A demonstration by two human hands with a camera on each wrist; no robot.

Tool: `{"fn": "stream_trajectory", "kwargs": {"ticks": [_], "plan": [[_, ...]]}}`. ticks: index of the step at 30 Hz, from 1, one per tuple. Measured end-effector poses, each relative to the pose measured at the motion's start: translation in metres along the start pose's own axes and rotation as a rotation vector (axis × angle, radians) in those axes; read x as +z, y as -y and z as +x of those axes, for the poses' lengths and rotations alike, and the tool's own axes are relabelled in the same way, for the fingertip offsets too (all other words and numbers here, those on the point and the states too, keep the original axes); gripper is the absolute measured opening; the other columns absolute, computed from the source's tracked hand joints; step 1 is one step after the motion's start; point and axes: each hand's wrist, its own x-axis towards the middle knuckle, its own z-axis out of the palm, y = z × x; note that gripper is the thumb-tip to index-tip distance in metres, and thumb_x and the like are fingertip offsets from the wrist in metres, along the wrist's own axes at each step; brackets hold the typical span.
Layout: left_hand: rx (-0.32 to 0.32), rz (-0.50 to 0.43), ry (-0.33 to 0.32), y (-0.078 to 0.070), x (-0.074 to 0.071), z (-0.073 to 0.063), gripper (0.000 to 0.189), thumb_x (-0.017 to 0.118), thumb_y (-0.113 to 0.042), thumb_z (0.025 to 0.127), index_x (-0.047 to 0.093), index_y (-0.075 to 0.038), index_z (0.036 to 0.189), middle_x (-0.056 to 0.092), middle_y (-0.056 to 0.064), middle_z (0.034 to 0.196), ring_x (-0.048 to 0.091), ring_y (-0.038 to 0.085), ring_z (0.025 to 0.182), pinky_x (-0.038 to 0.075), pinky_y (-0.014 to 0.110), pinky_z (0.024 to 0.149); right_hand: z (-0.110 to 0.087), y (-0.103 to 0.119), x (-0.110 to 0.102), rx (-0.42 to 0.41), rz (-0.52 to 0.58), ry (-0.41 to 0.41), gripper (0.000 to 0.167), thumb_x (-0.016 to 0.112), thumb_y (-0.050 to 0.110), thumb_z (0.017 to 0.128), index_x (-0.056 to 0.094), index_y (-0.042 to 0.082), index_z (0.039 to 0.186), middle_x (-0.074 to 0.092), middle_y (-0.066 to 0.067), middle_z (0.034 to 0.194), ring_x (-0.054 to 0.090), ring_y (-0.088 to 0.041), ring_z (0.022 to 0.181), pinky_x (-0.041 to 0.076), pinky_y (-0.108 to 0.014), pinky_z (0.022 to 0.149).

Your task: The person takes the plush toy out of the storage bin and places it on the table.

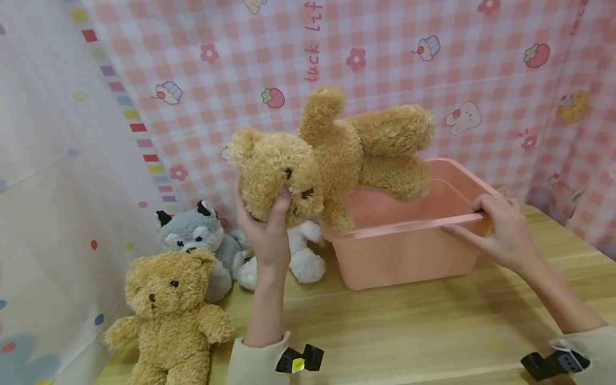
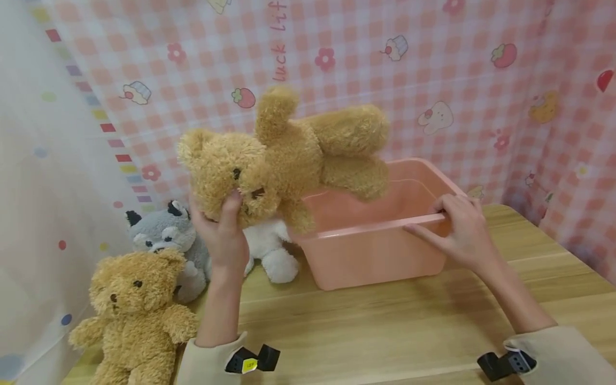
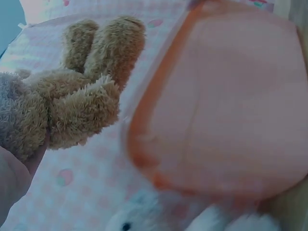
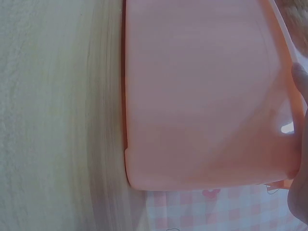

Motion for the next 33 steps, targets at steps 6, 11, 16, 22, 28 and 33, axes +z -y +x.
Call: {"fn": "stream_trajectory", "kwargs": {"ticks": [6, 11, 16, 22, 28, 33], "plan": [[0.125, -0.003, -0.026, -0.025, -0.025, 0.018, 0.074, 0.080, -0.022, 0.087, 0.043, -0.003, 0.149, 0.055, 0.020, 0.121, 0.055, 0.026, 0.096, 0.051, 0.035, 0.081, 0.000, 0.000, 0.001, 0.010, -0.009, -0.002, 0.053, 0.084, 0.053, 0.077, 0.060, 0.007, 0.085, 0.055, -0.001, 0.078, 0.037, -0.004, 0.080, 0.027, -0.049, 0.082], [0.207, -0.044, -0.083, -0.051, -0.043, 0.033, 0.062, 0.071, -0.004, 0.085, 0.048, 0.001, 0.143, 0.055, 0.018, 0.115, 0.051, 0.024, 0.092, 0.046, 0.034, 0.080, -0.001, 0.003, 0.004, 0.013, -0.010, -0.003, 0.050, 0.087, 0.048, 0.075, 0.059, 0.007, 0.085, 0.055, -0.002, 0.078, 0.038, -0.005, 0.080, 0.028, -0.047, 0.082], [0.214, 0.019, -0.134, -0.083, -0.060, 0.037, 0.057, 0.064, 0.008, 0.079, 0.055, 0.005, 0.134, 0.059, 0.020, 0.107, 0.054, 0.025, 0.088, 0.048, 0.033, 0.078, 0.002, 0.006, 0.006, 0.018, -0.011, 0.011, 0.043, 0.090, 0.031, 0.071, 0.057, 0.007, 0.084, 0.054, -0.002, 0.078, 0.038, -0.005, 0.080, 0.027, -0.045, 0.081], [0.205, 0.200, -0.114, -0.107, -0.079, 0.041, 0.061, 0.080, 0.002, 0.069, 0.064, 0.006, 0.128, 0.064, 0.025, 0.123, 0.060, 0.037, 0.110, 0.053, 0.037, 0.094, 0.003, 0.007, 0.008, 0.010, -0.011, 0.013, 0.042, 0.090, 0.028, 0.070, 0.057, 0.007, 0.084, 0.053, -0.002, 0.078, 0.038, -0.006, 0.080, 0.028, -0.047, 0.082], [0.070, 0.346, -0.058, -0.113, -0.107, 0.037, 0.062, 0.072, 0.011, 0.068, 0.066, 0.001, 0.129, 0.064, 0.021, 0.126, 0.060, 0.031, 0.110, 0.055, 0.030, 0.088, 0.003, 0.007, 0.008, 0.017, -0.015, 0.016, 0.042, 0.090, 0.027, 0.070, 0.056, 0.006, 0.084, 0.053, -0.003, 0.078, 0.037, -0.005, 0.080, 0.028, -0.047, 0.083], [-0.065, 0.458, 0.141, -0.120, -0.115, 0.034, 0.062, 0.070, 0.016, 0.073, 0.064, -0.001, 0.132, 0.063, 0.016, 0.128, 0.059, 0.027, 0.108, 0.055, 0.024, 0.083, 0.003, 0.006, 0.008, 0.013, -0.014, 0.009, 0.043, 0.090, 0.032, 0.072, 0.057, 0.006, 0.084, 0.053, -0.003, 0.078, 0.038, -0.005, 0.080, 0.028, -0.046, 0.082]]}}
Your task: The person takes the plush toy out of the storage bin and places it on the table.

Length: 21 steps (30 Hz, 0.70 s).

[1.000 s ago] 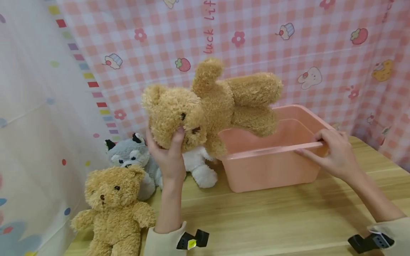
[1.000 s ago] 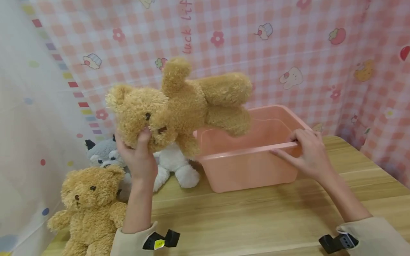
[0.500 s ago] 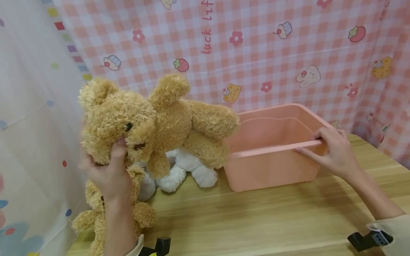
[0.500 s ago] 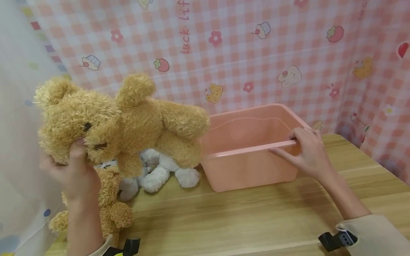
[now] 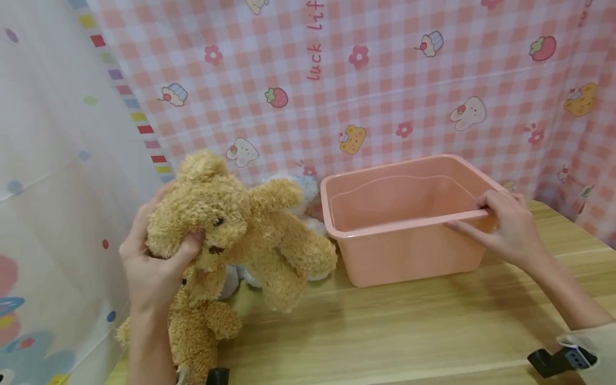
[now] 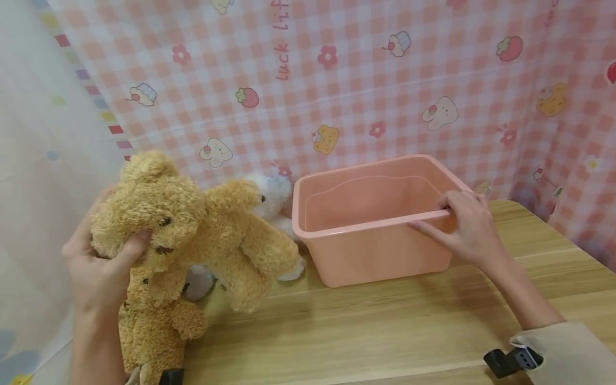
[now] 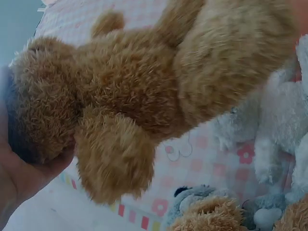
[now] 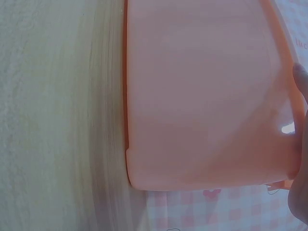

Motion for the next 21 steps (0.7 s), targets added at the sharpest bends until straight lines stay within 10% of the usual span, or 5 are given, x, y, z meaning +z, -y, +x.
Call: {"fn": "stream_trajectory", "kwargs": {"ticks": [8, 14, 21], "plan": [[-0.072, 0.379, 0.409, 0.008, 0.001, -0.003, 0.073, 0.073, 0.009, 0.073, 0.063, -0.020, 0.140, 0.063, -0.002, 0.130, 0.059, 0.019, 0.112, 0.051, 0.035, 0.092, 0.000, 0.000, 0.000, 0.008, -0.001, 0.003, 0.041, 0.090, 0.026, 0.069, 0.058, 0.006, 0.084, 0.054, -0.003, 0.079, 0.037, -0.003, 0.080, 0.028, -0.049, 0.084], [-0.210, 0.413, 0.618, 0.033, 0.007, -0.007, 0.073, 0.076, -0.001, 0.076, 0.059, -0.029, 0.142, 0.058, -0.004, 0.141, 0.049, 0.022, 0.132, 0.038, 0.063, 0.106, 0.000, 0.001, 0.000, 0.005, -0.002, 0.002, 0.041, 0.090, 0.027, 0.070, 0.058, 0.005, 0.084, 0.054, -0.004, 0.077, 0.036, -0.004, 0.078, 0.028, -0.049, 0.083], [-0.332, 0.418, 0.781, 0.060, 0.014, -0.013, 0.071, 0.074, -0.010, 0.079, 0.054, -0.023, 0.146, 0.053, 0.001, 0.148, 0.045, 0.029, 0.138, 0.035, 0.064, 0.109, 0.000, 0.002, -0.001, 0.006, -0.003, 0.004, 0.042, 0.090, 0.026, 0.070, 0.057, 0.004, 0.084, 0.054, -0.005, 0.078, 0.036, -0.005, 0.079, 0.028, -0.050, 0.083]]}}
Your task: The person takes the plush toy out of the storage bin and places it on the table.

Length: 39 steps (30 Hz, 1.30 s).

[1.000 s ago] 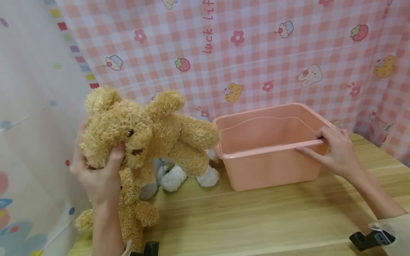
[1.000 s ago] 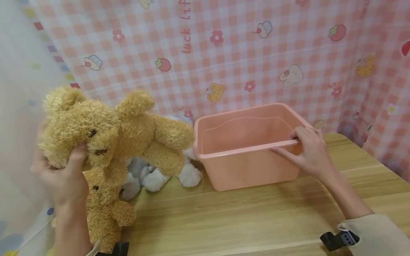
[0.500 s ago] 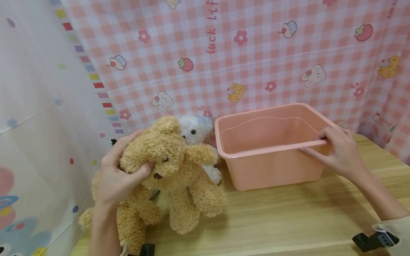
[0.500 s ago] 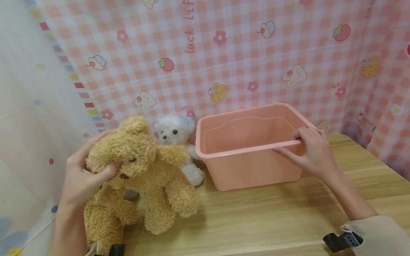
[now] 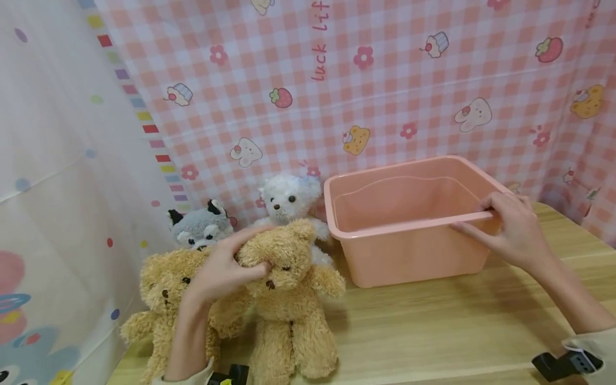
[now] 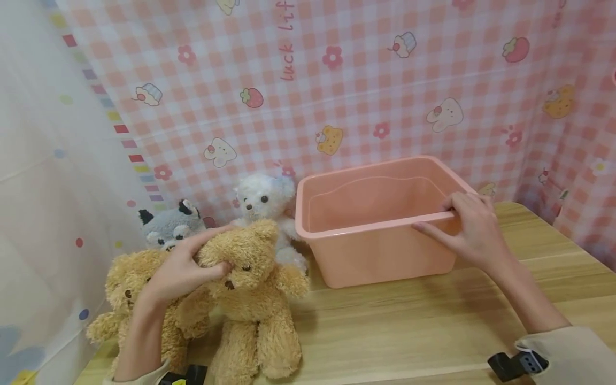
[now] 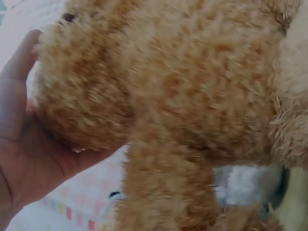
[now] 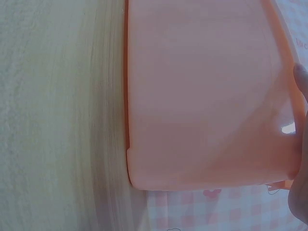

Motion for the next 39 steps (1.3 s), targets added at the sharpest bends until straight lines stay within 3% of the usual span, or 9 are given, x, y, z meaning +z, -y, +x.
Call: {"fn": "stream_trajectory", "kwargs": {"ticks": [6, 8, 12, 16, 26, 32, 39], "plan": [[-0.020, 0.006, 0.079, 0.010, 0.009, 0.007, 0.068, 0.070, -0.011, 0.082, 0.052, -0.015, 0.148, 0.045, 0.011, 0.153, 0.041, 0.037, 0.139, 0.034, 0.066, 0.108, -0.001, -0.001, -0.002, -0.001, 0.008, -0.008, 0.041, 0.090, 0.027, 0.070, 0.058, 0.005, 0.084, 0.053, -0.003, 0.077, 0.036, -0.002, 0.078, 0.027, -0.052, 0.084], [-0.010, 0.020, 0.080, 0.011, 0.011, 0.009, 0.067, 0.068, -0.010, 0.082, 0.054, -0.018, 0.147, 0.044, 0.013, 0.152, 0.052, 0.038, 0.124, 0.044, 0.064, 0.098, -0.002, -0.002, -0.002, 0.005, 0.009, -0.008, 0.042, 0.090, 0.027, 0.070, 0.058, 0.005, 0.085, 0.054, -0.003, 0.078, 0.036, -0.001, 0.078, 0.027, -0.053, 0.084], [0.042, 0.064, 0.050, 0.013, 0.016, 0.012, 0.066, 0.067, -0.007, 0.082, 0.056, -0.021, 0.145, 0.048, 0.010, 0.147, 0.054, 0.033, 0.116, 0.048, 0.056, 0.091, -0.003, -0.003, -0.002, 0.014, 0.006, -0.006, 0.042, 0.091, 0.025, 0.069, 0.059, 0.004, 0.085, 0.055, -0.004, 0.078, 0.036, -0.001, 0.079, 0.027, -0.054, 0.084], [0.055, 0.096, 0.000, 0.016, 0.025, 0.015, 0.065, 0.063, -0.006, 0.083, 0.056, -0.025, 0.145, 0.049, 0.003, 0.144, 0.039, 0.031, 0.134, 0.040, 0.062, 0.099, -0.004, -0.004, -0.001, 0.023, 0.005, -0.005, 0.040, 0.091, 0.023, 0.068, 0.059, 0.005, 0.085, 0.056, -0.004, 0.080, 0.036, 0.001, 0.082, 0.027, -0.053, 0.084], [0.015, 0.088, -0.044, 0.017, 0.034, 0.016, 0.064, 0.060, -0.008, 0.083, 0.057, -0.030, 0.143, 0.048, -0.001, 0.137, 0.037, 0.028, 0.133, 0.039, 0.064, 0.098, -0.003, -0.002, 0.000, 0.029, 0.016, 0.001, 0.040, 0.091, 0.022, 0.068, 0.059, 0.006, 0.084, 0.055, -0.004, 0.079, 0.036, 0.001, 0.082, 0.027, -0.056, 0.085], [0.016, 0.099, -0.055, 0.019, 0.033, 0.017, 0.065, 0.059, -0.010, 0.085, 0.053, -0.032, 0.146, 0.047, 0.000, 0.143, 0.034, 0.027, 0.136, 0.036, 0.066, 0.100, -0.003, -0.002, 0.001, 0.023, 0.005, -0.003, 0.040, 0.091, 0.022, 0.068, 0.058, 0.005, 0.084, 0.055, -0.004, 0.079, 0.035, 0.001, 0.081, 0.026, -0.052, 0.084], [0.019, 0.116, -0.075, 0.020, 0.030, 0.014, 0.057, 0.066, -0.033, 0.095, 0.049, -0.030, 0.149, 0.034, 0.008, 0.157, 0.026, 0.032, 0.143, 0.031, 0.076, 0.102, -0.001, -0.002, 0.004, 0.009, -0.005, -0.005, 0.040, 0.092, 0.021, 0.067, 0.058, 0.006, 0.084, 0.055, -0.001, 0.078, 0.036, 0.001, 0.081, 0.025, -0.047, 0.083]]}}
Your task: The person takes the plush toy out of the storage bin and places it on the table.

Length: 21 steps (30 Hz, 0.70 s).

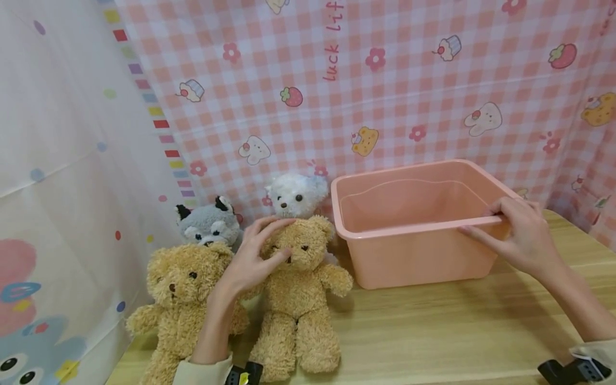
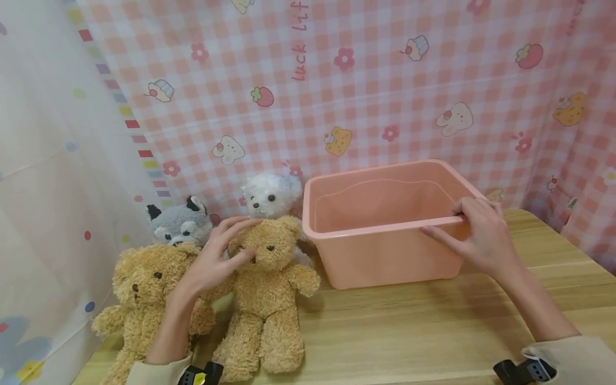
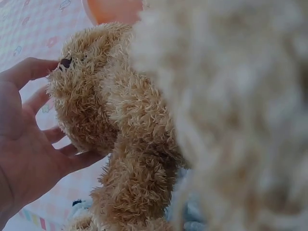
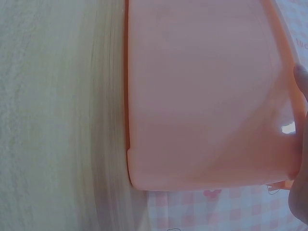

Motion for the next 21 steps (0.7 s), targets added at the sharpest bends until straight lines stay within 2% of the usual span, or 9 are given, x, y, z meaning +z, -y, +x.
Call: {"fn": "stream_trajectory", "kwargs": {"ticks": [3, 6, 11, 16, 21], "plan": [[-0.011, 0.019, 0.017, 0.000, -0.001, -0.001, 0.063, 0.067, -0.042, 0.094, 0.046, -0.029, 0.152, 0.030, 0.009, 0.160, 0.022, 0.035, 0.146, 0.028, 0.078, 0.101, 0.001, 0.000, 0.001, 0.001, 0.002, 0.004, 0.041, 0.092, 0.022, 0.067, 0.058, 0.007, 0.083, 0.054, -0.001, 0.078, 0.036, 0.001, 0.080, 0.025, -0.047, 0.083], [-0.024, 0.054, 0.024, 0.000, -0.001, -0.001, 0.072, 0.072, -0.043, 0.091, 0.042, -0.028, 0.154, 0.026, 0.009, 0.163, 0.019, 0.037, 0.148, 0.026, 0.079, 0.102, 0.002, 0.000, 0.002, -0.002, 0.003, 0.006, 0.041, 0.092, 0.023, 0.067, 0.057, 0.007, 0.083, 0.054, -0.001, 0.078, 0.035, 0.001, 0.080, 0.025, -0.048, 0.083], [-0.012, 0.111, 0.037, 0.002, -0.001, -0.001, 0.084, 0.084, -0.029, 0.082, 0.040, -0.026, 0.154, 0.033, 0.005, 0.159, 0.028, 0.035, 0.146, 0.030, 0.072, 0.106, 0.002, 0.000, 0.004, -0.007, 0.007, 0.003, 0.041, 0.092, 0.023, 0.068, 0.057, 0.007, 0.083, 0.053, -0.001, 0.077, 0.035, 0.000, 0.080, 0.025, -0.048, 0.082], [0.001, 0.083, 0.048, 0.001, -0.009, -0.003, 0.083, 0.085, -0.016, 0.074, 0.048, -0.022, 0.149, 0.043, 0.004, 0.153, 0.038, 0.033, 0.141, 0.034, 0.067, 0.108, 0.002, -0.001, 0.005, -0.028, 0.013, -0.004, 0.043, 0.091, 0.030, 0.070, 0.057, 0.006, 0.084, 0.052, -0.001, 0.077, 0.035, -0.001, 0.079, 0.025, -0.049, 0.082], [-0.004, 0.053, 0.094, -0.002, -0.014, -0.005, 0.082, 0.086, -0.020, 0.074, 0.049, -0.023, 0.147, 0.046, 0.003, 0.150, 0.042, 0.032, 0.138, 0.036, 0.065, 0.107, 0.001, -0.003, 0.004, -0.039, 0.015, -0.013, 0.046, 0.090, 0.036, 0.072, 0.058, 0.005, 0.085, 0.053, -0.002, 0.078, 0.035, 0.000, 0.079, 0.026, -0.050, 0.083]]}}
